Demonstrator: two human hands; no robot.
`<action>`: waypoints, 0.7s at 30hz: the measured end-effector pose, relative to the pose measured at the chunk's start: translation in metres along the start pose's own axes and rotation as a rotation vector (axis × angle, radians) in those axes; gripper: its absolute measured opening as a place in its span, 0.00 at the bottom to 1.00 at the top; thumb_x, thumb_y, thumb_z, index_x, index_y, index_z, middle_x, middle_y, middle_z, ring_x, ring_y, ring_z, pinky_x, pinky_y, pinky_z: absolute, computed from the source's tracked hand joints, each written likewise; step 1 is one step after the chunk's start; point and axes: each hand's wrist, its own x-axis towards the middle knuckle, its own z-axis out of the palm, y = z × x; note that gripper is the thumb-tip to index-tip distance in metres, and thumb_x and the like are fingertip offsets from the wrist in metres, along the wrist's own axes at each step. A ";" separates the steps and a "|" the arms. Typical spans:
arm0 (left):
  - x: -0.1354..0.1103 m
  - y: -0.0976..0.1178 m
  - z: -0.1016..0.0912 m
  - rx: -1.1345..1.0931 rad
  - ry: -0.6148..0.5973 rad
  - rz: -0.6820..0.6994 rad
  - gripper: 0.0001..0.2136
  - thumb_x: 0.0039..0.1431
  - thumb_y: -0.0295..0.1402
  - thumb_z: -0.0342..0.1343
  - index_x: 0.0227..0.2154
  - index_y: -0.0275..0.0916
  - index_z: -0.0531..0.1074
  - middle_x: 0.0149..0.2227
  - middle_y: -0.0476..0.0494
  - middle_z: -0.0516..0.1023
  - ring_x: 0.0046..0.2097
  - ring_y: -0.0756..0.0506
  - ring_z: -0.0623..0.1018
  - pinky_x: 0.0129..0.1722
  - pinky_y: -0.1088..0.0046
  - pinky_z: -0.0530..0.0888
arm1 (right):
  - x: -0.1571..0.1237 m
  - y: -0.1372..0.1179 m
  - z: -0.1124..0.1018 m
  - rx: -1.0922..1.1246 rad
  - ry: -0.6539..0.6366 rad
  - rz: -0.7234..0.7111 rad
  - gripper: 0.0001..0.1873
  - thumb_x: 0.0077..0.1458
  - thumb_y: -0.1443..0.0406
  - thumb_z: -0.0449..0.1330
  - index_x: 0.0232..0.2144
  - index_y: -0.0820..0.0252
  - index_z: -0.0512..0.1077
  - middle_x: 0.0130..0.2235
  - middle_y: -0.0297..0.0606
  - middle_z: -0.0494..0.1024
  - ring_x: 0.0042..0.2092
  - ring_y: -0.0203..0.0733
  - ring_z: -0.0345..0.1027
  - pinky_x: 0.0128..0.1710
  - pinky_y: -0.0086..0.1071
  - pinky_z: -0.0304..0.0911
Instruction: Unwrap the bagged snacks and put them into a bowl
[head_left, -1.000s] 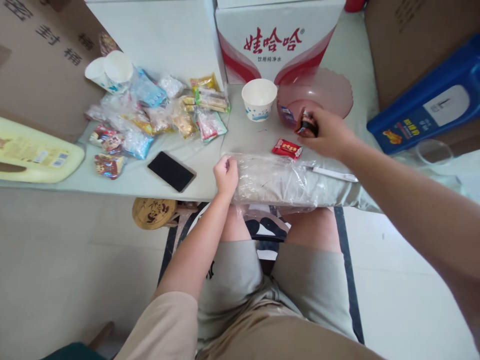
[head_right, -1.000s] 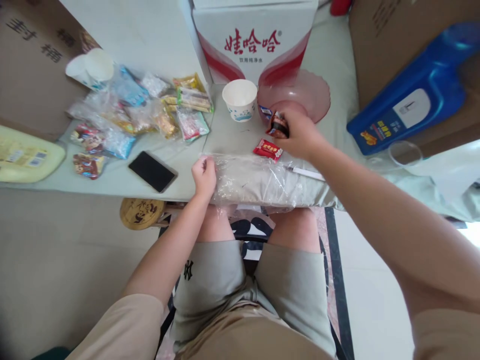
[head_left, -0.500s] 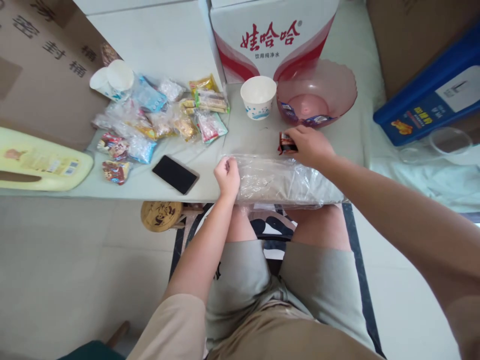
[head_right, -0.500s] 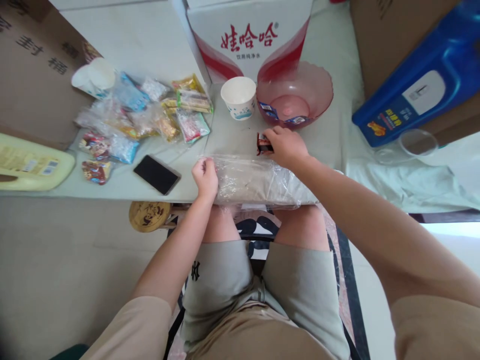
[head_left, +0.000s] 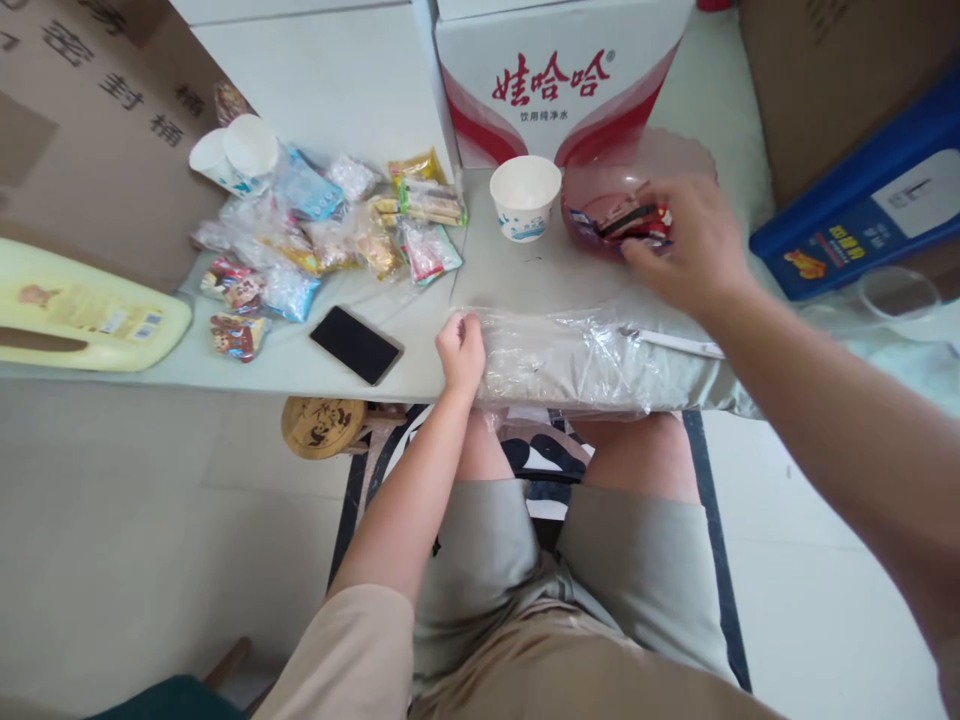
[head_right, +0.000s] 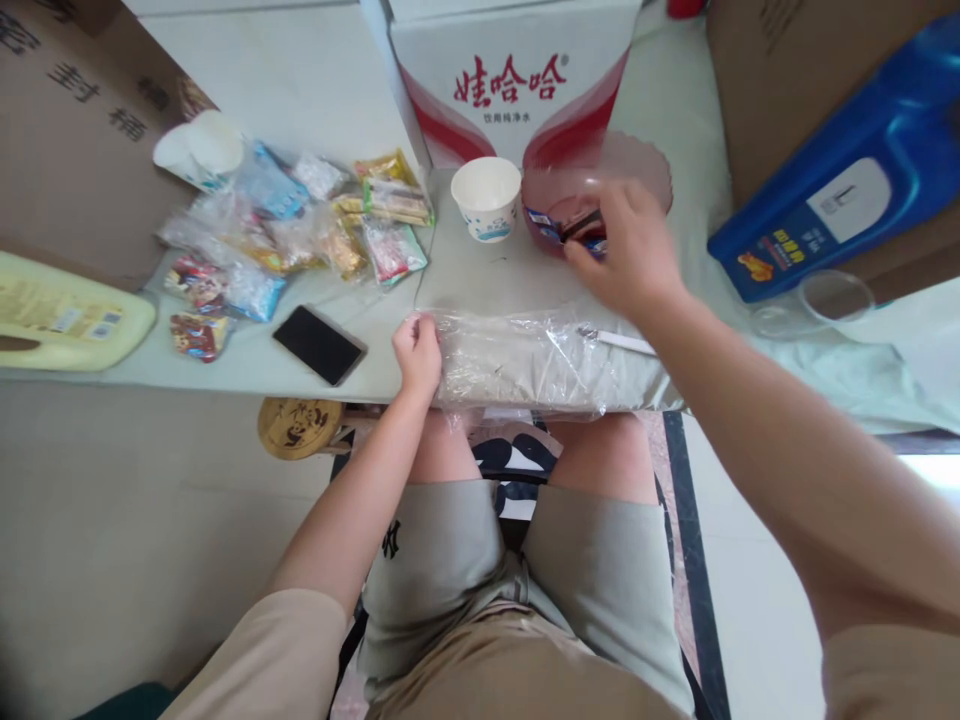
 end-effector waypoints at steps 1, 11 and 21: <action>0.001 -0.001 0.000 -0.029 -0.021 -0.037 0.19 0.67 0.43 0.55 0.21 0.41 0.64 0.20 0.52 0.64 0.25 0.50 0.67 0.28 0.73 0.65 | -0.017 -0.001 0.007 0.022 -0.010 -0.006 0.22 0.59 0.61 0.56 0.54 0.59 0.70 0.55 0.55 0.76 0.59 0.60 0.68 0.60 0.53 0.62; -0.005 0.012 -0.030 -0.127 -0.556 -0.268 0.30 0.54 0.31 0.67 0.59 0.50 0.67 0.38 0.43 0.82 0.39 0.45 0.84 0.36 0.69 0.79 | -0.132 0.011 0.064 -0.145 -0.106 0.153 0.25 0.60 0.59 0.55 0.59 0.56 0.71 0.58 0.53 0.76 0.67 0.70 0.59 0.60 0.65 0.56; -0.035 0.037 -0.060 -0.125 -0.520 -0.341 0.42 0.58 0.37 0.65 0.70 0.55 0.47 0.35 0.45 0.83 0.30 0.45 0.84 0.32 0.69 0.81 | -0.133 -0.004 0.039 0.483 0.057 0.459 0.18 0.61 0.58 0.56 0.53 0.51 0.67 0.37 0.39 0.82 0.31 0.46 0.78 0.35 0.43 0.74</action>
